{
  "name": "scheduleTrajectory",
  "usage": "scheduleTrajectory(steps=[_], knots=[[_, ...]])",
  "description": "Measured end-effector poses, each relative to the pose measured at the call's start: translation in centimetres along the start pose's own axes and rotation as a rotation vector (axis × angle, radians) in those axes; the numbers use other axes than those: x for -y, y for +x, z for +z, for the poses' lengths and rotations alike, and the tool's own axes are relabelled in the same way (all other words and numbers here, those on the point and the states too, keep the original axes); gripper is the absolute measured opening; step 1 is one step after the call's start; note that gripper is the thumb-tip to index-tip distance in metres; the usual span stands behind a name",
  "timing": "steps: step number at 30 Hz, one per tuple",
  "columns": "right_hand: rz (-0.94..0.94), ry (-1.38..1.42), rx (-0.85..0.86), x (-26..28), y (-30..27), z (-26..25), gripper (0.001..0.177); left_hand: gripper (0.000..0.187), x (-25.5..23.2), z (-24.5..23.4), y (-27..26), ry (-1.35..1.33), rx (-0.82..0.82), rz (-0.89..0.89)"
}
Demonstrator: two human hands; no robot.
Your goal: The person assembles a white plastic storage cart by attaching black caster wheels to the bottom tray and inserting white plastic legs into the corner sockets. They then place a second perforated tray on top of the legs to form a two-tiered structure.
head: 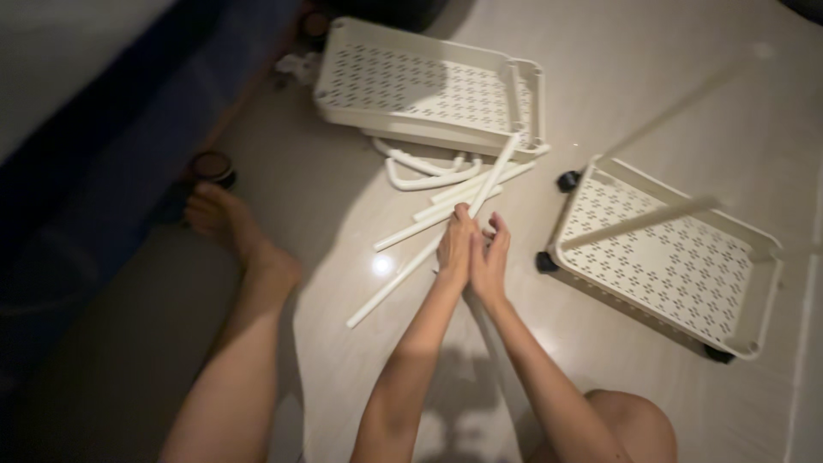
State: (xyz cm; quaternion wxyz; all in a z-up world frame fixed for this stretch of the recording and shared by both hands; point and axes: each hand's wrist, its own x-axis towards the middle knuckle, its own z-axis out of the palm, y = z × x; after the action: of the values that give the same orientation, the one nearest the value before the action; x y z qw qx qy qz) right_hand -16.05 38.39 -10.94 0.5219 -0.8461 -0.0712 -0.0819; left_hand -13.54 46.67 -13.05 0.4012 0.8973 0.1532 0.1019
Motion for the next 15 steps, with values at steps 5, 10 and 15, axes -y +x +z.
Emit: scheduleTrajectory(steps=[5, 10, 15], knots=[[0.158, 0.286, 0.121, 0.4, 1.8, 1.2, 0.047, 0.028, -2.0, -5.2, -1.1, -0.277, -0.02, -0.159], [0.021, 0.312, 0.067, 4.4, 2.0, -3.1, 0.044, 0.033, -7.7, -8.5, -1.2, -0.438, -0.072, -0.001], [-0.134, 0.196, -0.252, 5.8, 0.3, -16.4, 0.034, 0.053, -19.7, -10.1, -3.6, -0.395, -0.119, 0.343]])
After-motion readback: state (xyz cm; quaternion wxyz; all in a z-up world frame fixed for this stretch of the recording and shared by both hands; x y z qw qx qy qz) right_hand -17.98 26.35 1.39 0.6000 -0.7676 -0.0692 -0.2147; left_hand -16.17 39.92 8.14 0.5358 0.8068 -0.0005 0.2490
